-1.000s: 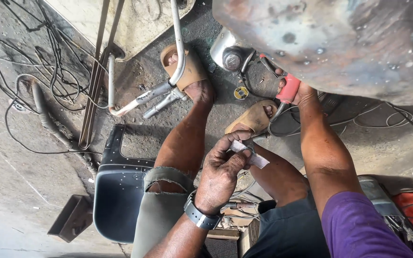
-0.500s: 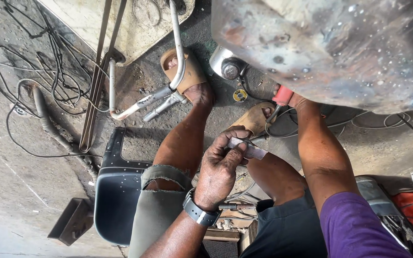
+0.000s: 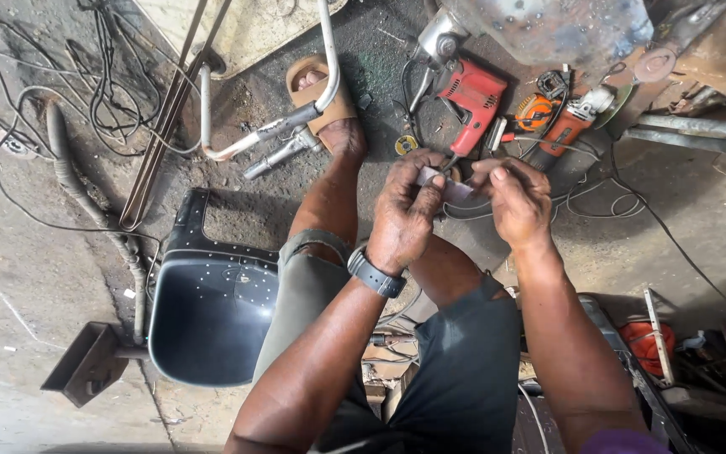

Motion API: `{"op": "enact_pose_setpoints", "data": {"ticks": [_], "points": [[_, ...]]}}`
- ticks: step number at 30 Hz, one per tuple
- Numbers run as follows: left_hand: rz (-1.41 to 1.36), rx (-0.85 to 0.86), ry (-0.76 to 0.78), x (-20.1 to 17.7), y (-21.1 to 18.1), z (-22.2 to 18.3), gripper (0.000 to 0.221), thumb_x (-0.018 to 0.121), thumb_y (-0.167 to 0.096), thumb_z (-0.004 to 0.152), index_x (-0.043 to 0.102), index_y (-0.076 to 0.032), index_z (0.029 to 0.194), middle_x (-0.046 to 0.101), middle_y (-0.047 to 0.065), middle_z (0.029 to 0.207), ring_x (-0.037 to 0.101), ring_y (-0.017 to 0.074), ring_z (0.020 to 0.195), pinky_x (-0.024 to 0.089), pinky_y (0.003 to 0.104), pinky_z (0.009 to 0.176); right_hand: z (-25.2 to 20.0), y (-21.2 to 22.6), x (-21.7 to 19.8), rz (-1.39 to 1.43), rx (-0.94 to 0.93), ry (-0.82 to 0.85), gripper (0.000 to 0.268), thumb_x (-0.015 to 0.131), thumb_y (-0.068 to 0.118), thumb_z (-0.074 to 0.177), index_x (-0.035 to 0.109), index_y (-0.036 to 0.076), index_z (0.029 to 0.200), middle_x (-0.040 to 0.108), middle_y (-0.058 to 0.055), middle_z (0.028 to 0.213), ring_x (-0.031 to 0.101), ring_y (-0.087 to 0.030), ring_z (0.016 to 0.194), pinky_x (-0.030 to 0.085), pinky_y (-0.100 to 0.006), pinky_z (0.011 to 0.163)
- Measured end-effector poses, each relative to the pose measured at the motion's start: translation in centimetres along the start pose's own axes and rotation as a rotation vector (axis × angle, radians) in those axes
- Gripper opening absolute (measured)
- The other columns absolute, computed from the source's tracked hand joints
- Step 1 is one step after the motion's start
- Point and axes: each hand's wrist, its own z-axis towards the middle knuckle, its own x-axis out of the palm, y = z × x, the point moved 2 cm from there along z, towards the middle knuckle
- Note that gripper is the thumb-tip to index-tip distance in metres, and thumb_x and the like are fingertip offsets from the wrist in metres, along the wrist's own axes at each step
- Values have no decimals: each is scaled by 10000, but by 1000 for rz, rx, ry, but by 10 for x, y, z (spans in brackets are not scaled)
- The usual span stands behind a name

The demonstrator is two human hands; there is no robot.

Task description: A person uses a handheld power drill to create a hole in a small metal component while working in a workshop.

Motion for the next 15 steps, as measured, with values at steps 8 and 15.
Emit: {"op": "enact_pose_setpoints", "data": {"ticks": [8, 15], "points": [[-14, 21, 3, 16, -82, -11, 335, 682, -257, 1042, 682, -110, 1343, 635, 214, 1386, 646, 411, 1297, 525, 522, 1079, -39, 132, 20, -1, -107, 134, 298, 710, 73, 897, 689, -149, 1095, 677, -273, 845, 746, -288, 734, 671, -384, 649], [-277, 203, -41, 6, -126, -2, 416, 633, -291, 1079, 564, -146, 1463, 631, 103, 1433, 641, 174, 1248, 592, 314, 1002, -43, 221, 31, 88, -144, 228, 177, 713, 130, 1010, 692, 45, 1164, 692, -193, 883, 684, -251, 689, 617, -354, 604]]}}
